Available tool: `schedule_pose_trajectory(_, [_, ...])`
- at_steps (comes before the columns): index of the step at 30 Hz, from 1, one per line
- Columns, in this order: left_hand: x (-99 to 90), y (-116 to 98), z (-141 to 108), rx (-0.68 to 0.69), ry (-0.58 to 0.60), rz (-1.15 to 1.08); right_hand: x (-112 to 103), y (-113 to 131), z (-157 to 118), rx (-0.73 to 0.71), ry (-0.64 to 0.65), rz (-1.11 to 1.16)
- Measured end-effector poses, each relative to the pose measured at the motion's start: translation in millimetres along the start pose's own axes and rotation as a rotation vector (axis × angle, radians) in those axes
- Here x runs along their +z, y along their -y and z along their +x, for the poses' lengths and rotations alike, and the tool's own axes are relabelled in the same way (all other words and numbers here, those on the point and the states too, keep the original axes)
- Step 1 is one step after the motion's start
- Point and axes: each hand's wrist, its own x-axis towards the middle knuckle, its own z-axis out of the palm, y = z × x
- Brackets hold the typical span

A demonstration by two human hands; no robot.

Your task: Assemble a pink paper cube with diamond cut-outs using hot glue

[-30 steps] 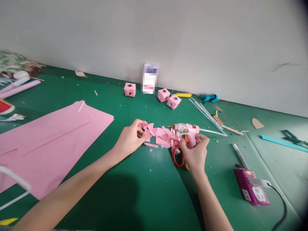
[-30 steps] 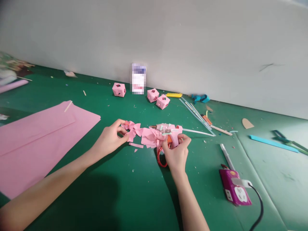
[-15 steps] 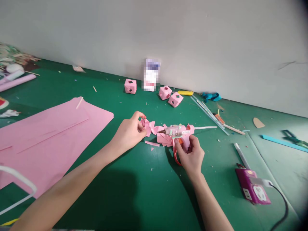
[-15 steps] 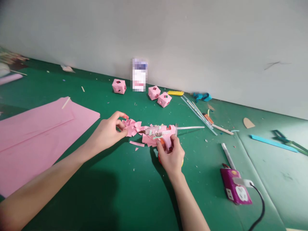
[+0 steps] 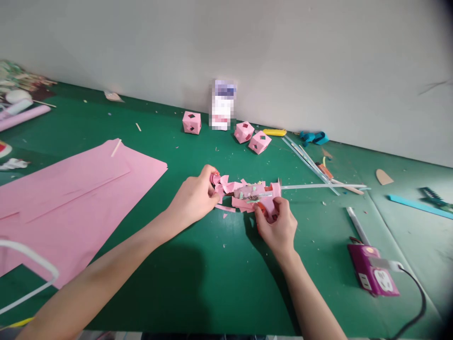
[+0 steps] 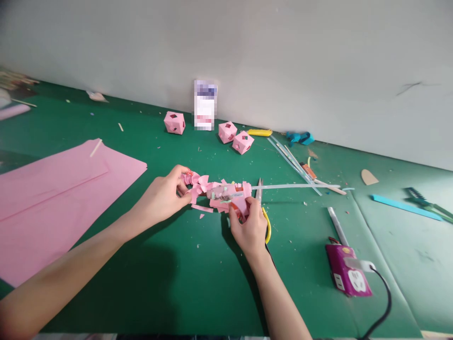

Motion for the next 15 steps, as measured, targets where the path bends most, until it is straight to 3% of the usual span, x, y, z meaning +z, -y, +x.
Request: schedule_pose_trajectory(15, [1.9,2.2,0.5,0.007,0.012,-0.009,-0.7,1.5,1.0,-0.007,-0.015,-0.017])
